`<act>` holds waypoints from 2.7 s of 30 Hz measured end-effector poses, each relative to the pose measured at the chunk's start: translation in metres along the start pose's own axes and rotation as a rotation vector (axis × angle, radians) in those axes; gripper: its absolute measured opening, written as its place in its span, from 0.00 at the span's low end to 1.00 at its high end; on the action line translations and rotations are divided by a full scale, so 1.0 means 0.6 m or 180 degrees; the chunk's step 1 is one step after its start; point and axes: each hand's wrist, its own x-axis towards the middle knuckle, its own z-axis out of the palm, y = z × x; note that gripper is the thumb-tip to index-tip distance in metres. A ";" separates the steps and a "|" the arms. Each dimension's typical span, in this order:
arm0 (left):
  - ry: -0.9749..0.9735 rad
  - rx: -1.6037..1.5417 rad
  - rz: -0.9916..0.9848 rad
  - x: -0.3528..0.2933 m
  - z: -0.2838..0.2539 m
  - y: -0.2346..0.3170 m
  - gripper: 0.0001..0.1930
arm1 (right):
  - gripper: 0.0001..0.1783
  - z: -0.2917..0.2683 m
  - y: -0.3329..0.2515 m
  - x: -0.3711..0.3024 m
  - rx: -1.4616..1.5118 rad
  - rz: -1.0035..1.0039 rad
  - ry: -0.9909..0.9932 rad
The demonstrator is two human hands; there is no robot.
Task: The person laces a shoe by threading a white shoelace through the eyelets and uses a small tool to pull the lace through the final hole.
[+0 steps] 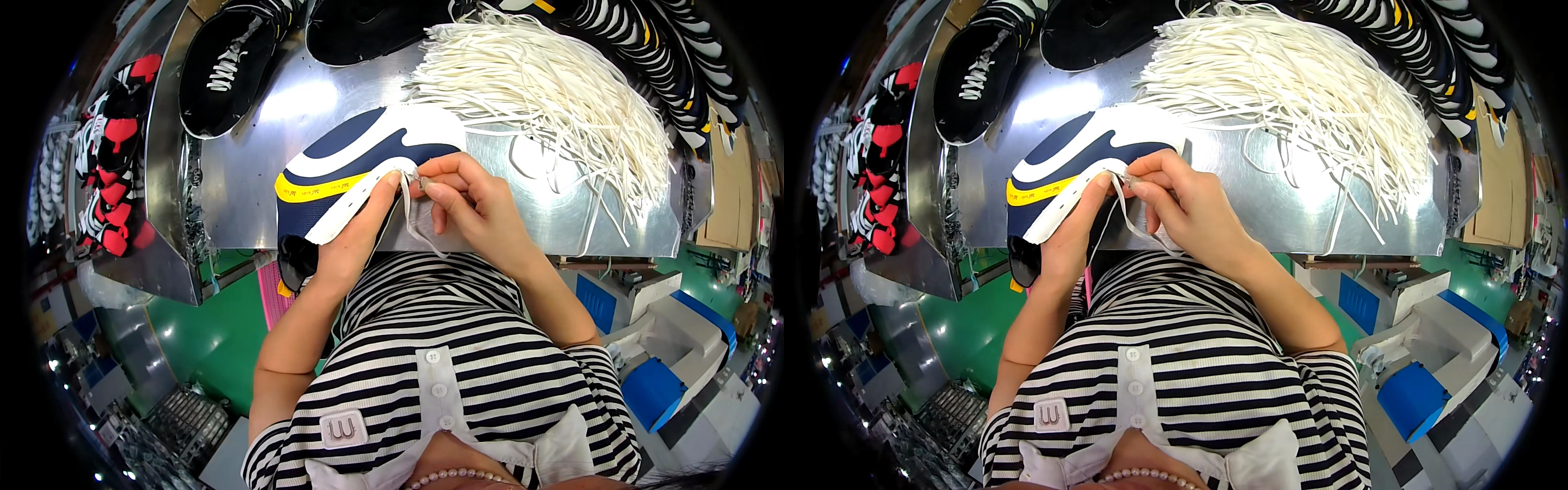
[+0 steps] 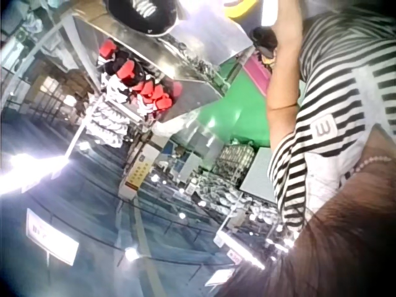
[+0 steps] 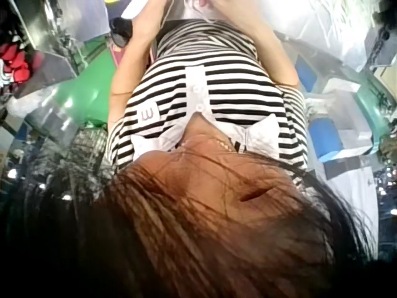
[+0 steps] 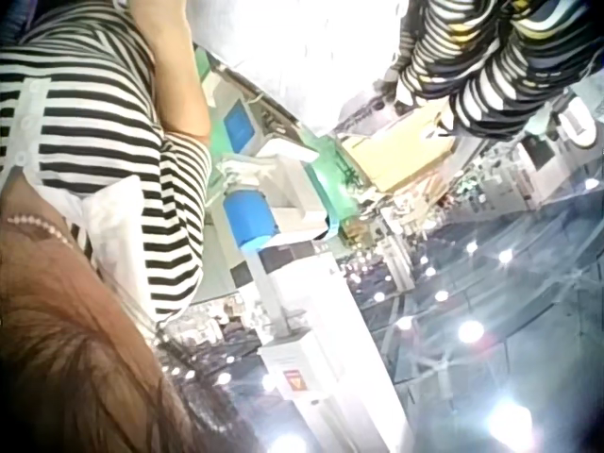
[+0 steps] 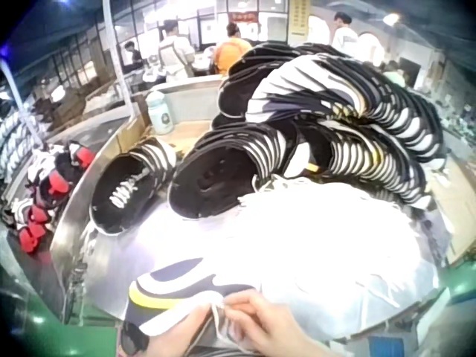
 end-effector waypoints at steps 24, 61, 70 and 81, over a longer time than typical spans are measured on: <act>-0.0236 -0.0276 -0.0382 0.000 -0.049 -0.030 0.22 | 0.18 -0.074 -0.033 -0.014 -0.1965 -0.0870 0.0647; -0.0417 0.2596 0.1339 0.028 -0.065 0.066 0.14 | 0.06 -0.072 0.001 -0.131 0.0170 -0.0266 -0.0075; -0.1020 0.3389 0.1479 0.002 -0.051 0.027 0.12 | 0.06 -0.038 -0.033 0.011 -0.0213 -0.0286 -0.0105; -0.1215 0.3501 0.0887 0.034 0.000 0.044 0.11 | 0.12 -0.045 0.029 0.075 -0.1604 -0.0701 -0.0415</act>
